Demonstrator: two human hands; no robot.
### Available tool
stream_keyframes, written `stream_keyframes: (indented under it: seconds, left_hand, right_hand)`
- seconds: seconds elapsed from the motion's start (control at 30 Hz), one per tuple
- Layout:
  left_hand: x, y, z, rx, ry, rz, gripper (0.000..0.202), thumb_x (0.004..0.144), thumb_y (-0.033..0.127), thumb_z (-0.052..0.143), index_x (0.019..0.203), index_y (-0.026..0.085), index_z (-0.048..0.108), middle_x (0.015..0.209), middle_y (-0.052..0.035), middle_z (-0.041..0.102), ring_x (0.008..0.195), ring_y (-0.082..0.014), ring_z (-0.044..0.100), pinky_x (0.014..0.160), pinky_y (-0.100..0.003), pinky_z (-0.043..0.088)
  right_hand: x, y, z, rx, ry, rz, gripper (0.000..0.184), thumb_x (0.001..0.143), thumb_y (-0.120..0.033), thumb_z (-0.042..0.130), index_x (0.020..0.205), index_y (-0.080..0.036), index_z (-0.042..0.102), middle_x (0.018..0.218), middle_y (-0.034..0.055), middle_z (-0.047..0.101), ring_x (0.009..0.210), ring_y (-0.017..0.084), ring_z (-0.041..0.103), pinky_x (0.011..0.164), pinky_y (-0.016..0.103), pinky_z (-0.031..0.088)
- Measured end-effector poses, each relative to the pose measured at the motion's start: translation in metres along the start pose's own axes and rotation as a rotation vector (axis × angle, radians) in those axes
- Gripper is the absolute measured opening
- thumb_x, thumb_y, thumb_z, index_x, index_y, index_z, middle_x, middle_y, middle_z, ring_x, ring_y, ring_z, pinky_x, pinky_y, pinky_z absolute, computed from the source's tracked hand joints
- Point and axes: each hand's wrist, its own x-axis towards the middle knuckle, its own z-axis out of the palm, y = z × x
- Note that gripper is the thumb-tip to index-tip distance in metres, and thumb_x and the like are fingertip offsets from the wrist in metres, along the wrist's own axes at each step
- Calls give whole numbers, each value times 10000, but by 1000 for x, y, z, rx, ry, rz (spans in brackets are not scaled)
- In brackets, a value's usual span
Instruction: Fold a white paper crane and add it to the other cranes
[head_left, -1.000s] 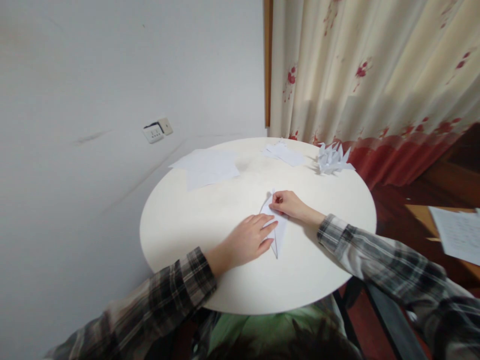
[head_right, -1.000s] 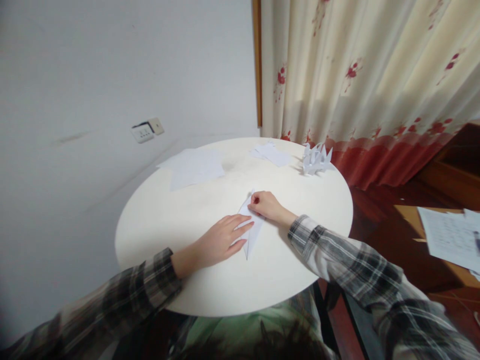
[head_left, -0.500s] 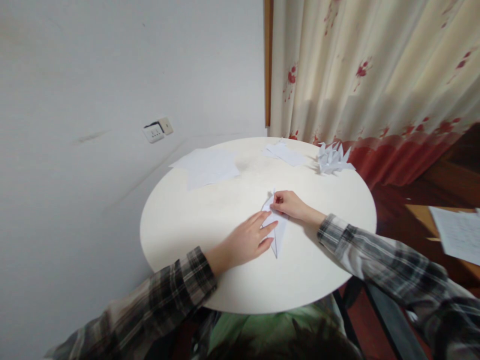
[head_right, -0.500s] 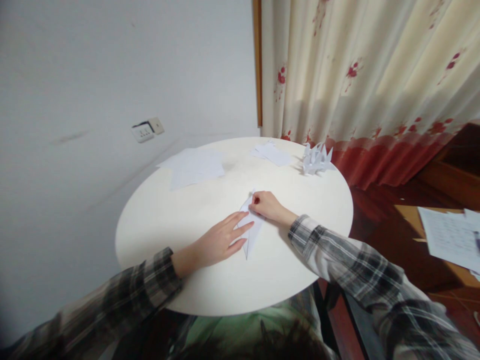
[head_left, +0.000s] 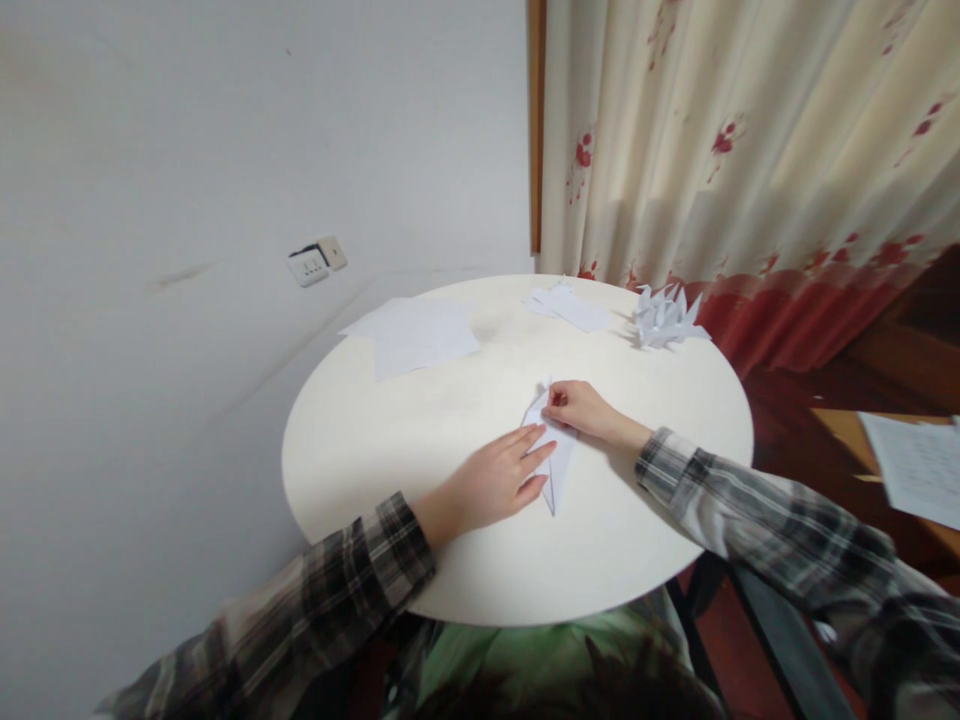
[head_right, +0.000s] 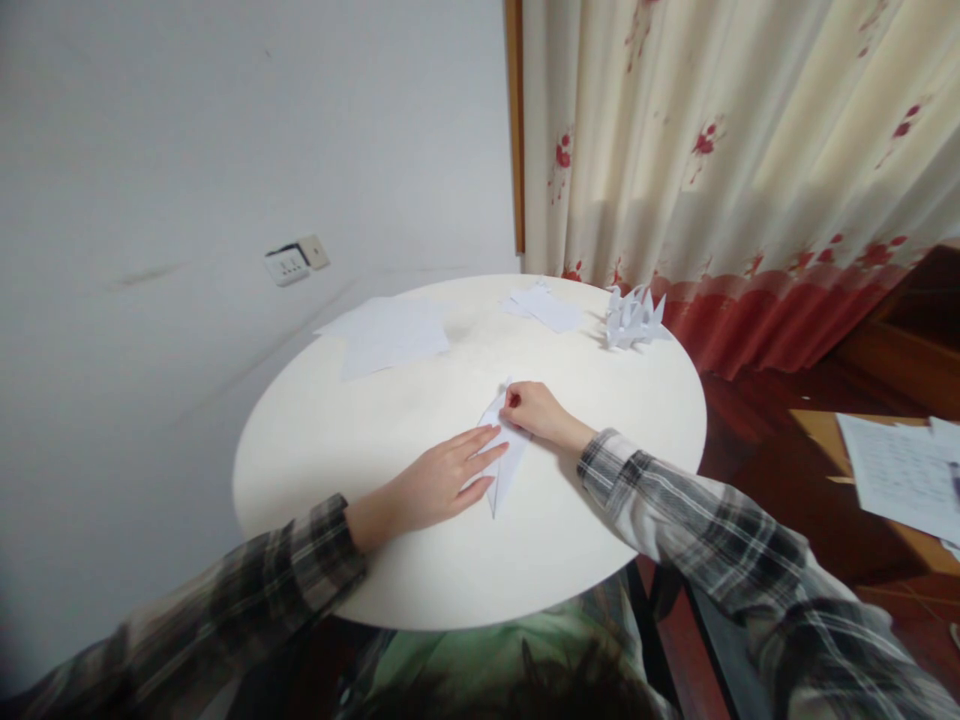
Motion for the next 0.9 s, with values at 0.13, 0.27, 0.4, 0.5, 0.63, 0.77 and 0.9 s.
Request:
stream_keyframes:
  seconds: [0.13,0.27,0.4,0.5,0.63,0.77,0.9]
  left_hand:
    - [-2,6,-4,8,-5,8,417,888,298,398,1248,95,448,1316,-174,457,1246,-250,404,1024,-398,357]
    - [-9,17,-9,-11,-14,29,448,848,318,456,1230,84,462,1275,-187,494,1210,-276,441,998,-412,383]
    - [-13,24,-11,-5,-8,40,461,830,329,474,1216,76,478,1256,-200,506,1190,-293,459,974,-423,405]
    - [-13,25,-12,4,-9,37,459,830,320,478,1213,67,488,1251,-206,509,1188,-294,461,983,-412,400]
    - [-13,26,-12,8,1,39,459,840,330,467,1222,76,480,1267,-202,496,1195,-291,454,983,-418,400]
    - [-15,29,-11,6,-1,31,461,841,340,468,1229,90,473,1278,-190,488,1197,-284,452,987,-415,397]
    - [-15,32,-12,8,-8,28,468,838,343,475,1230,87,475,1283,-196,481,1199,-289,448,993,-410,390]
  right_hand:
    - [-6,2,2,181,-68,48,99,695,-195,546,613,-141,555,491,-27,525,455,80,447,470,204,323]
    - [-18,-4,7,184,-77,45,266,726,-373,582,588,-147,555,475,-23,525,439,77,429,467,211,315]
    - [-22,-11,12,24,33,15,237,694,-326,624,548,-152,554,497,-26,515,478,80,418,485,217,293]
    - [-19,-13,13,12,61,45,196,690,-299,620,565,-155,577,521,-20,533,489,84,425,490,219,291]
    - [-14,-14,11,81,92,129,340,726,-457,573,591,-149,624,551,14,583,499,101,467,482,227,297]
    - [-10,-13,7,56,89,175,344,729,-442,562,578,-142,638,557,39,604,510,112,494,483,232,306]
    - [-5,-16,3,-32,31,188,365,770,-387,505,542,-134,636,521,53,594,487,112,494,483,238,313]
